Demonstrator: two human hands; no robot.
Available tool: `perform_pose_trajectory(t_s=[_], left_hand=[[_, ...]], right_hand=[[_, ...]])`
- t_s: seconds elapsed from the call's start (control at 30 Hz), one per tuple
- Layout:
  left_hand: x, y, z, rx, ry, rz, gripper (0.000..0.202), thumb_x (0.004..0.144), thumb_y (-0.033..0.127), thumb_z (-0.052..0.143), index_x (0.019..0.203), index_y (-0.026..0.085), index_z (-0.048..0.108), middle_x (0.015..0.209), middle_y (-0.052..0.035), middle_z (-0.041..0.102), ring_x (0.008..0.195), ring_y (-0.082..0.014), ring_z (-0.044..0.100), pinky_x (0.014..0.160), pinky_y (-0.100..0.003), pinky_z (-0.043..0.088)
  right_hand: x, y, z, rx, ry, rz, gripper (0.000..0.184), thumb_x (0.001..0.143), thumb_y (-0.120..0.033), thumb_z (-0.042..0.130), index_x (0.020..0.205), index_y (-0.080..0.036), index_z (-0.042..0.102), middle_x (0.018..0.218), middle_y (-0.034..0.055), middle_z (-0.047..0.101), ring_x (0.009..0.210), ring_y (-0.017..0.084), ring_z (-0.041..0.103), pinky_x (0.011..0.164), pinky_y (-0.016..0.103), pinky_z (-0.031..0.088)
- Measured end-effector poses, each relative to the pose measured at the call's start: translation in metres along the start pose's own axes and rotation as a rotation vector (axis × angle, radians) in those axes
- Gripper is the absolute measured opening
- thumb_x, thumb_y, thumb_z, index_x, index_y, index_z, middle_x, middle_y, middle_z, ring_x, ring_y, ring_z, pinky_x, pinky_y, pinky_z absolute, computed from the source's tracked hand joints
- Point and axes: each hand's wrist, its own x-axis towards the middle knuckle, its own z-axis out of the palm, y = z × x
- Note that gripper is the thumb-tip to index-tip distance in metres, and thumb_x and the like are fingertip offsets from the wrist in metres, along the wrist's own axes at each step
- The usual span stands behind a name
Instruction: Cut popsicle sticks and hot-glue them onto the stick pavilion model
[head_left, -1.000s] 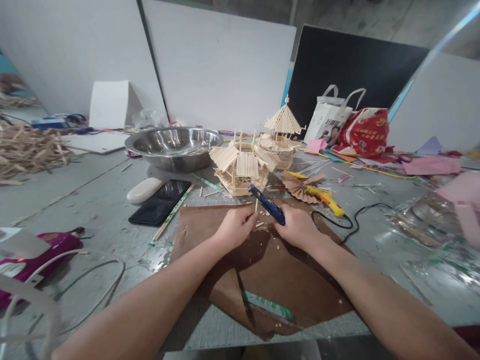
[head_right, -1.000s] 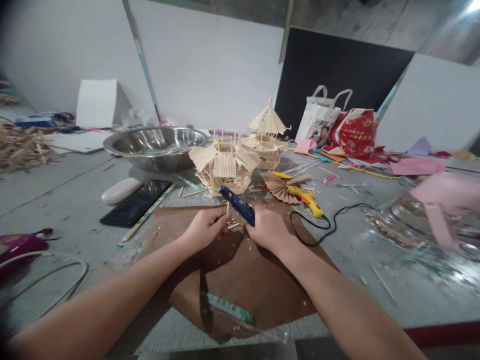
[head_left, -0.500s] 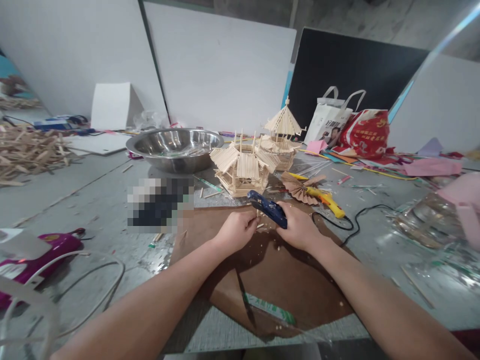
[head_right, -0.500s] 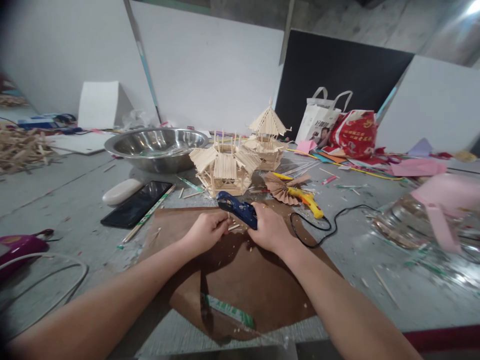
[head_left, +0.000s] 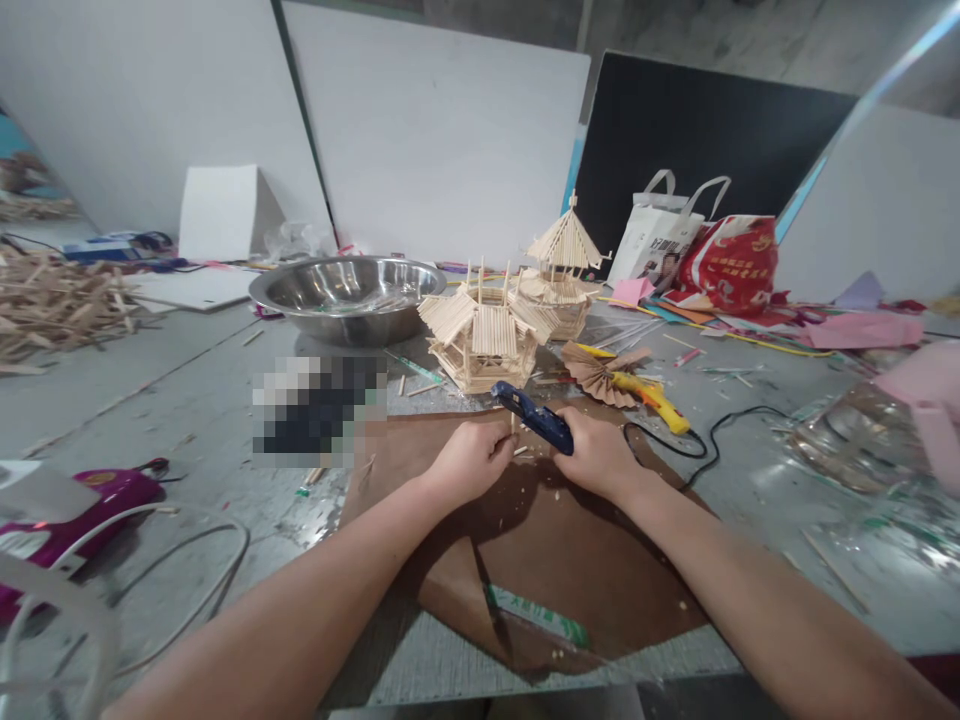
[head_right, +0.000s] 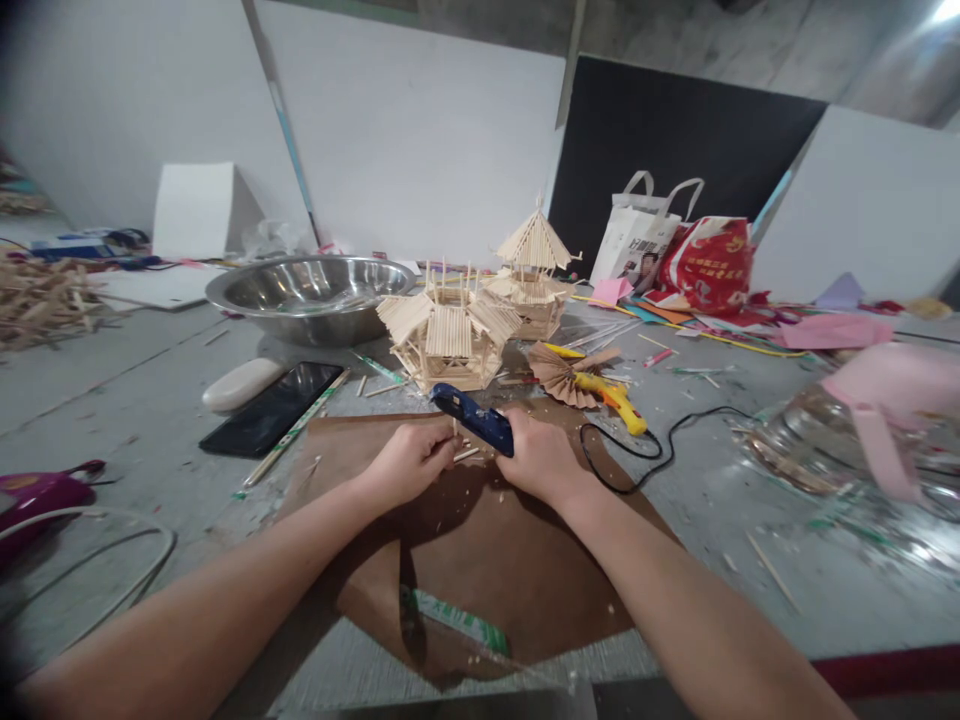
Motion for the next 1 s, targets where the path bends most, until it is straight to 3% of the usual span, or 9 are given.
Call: perform_pose_trajectory(t_s=[0.27,0.47,0.7,0.9,1.0], left_hand=[[0.0,0.003,0.0,-0.064,0.01,-0.091,0.03,0.077,0.026,0.037,0.05,0.016,0.048,0.046,0.0007,0.05,0.042,-0.0084,0.042,0.047,-0.02,0.028],[0.0,0.001,0.004,-0.146,-0.024,-0.091,0.032,0.077,0.029,0.038,0.05,0.016,0.049,0.044,0.002,0.05,0.041,-0.0079,0.043,0.045,-0.019,0.029],[0.001,-0.001,0.002,-0.387,0.015,-0.224,0.033,0.074,0.037,0.042,0.051,0.016,0.05,0.041,0.0048,0.048,0.035,-0.0065,0.043,0.041,-0.018,0.032],[0.016,-0.003,-0.005,-0.624,0.112,-0.349,0.027,0.071,0.037,0.05,0.055,0.015,0.049,0.041,0.0058,0.047,0.03,-0.0043,0.038,0.033,-0.017,0.027],[0.027,-0.002,-0.007,-0.698,0.071,-0.346,0.027,0.071,0.036,0.051,0.056,0.014,0.048,0.043,0.0054,0.047,0.029,-0.003,0.035,0.031,-0.016,0.024]], right_hand=[[0.002,-0.009,-0.007,-0.122,-0.081,0.069,0.029,0.071,-0.031,0.045,0.094,-0.016,0.053,0.079,0.0092,0.065,0.074,0.023,0.061,0.061,0.027,0.037],[0.002,-0.01,-0.006,-0.143,-0.072,0.086,0.025,0.071,-0.028,0.045,0.092,-0.018,0.054,0.076,0.008,0.065,0.072,0.023,0.061,0.059,0.028,0.038],[0.006,0.009,-0.005,-0.13,0.008,0.196,0.036,0.074,-0.039,0.044,0.105,-0.02,0.049,0.096,0.0086,0.062,0.082,0.024,0.059,0.064,0.03,0.039],[0.008,0.021,-0.01,-0.147,-0.144,0.057,0.033,0.072,-0.039,0.049,0.098,-0.02,0.052,0.094,0.0075,0.062,0.085,0.023,0.058,0.066,0.03,0.038],[0.008,0.024,-0.011,-0.138,-0.188,-0.001,0.044,0.069,-0.052,0.049,0.096,-0.017,0.053,0.092,0.0099,0.061,0.087,0.024,0.056,0.068,0.031,0.038]])
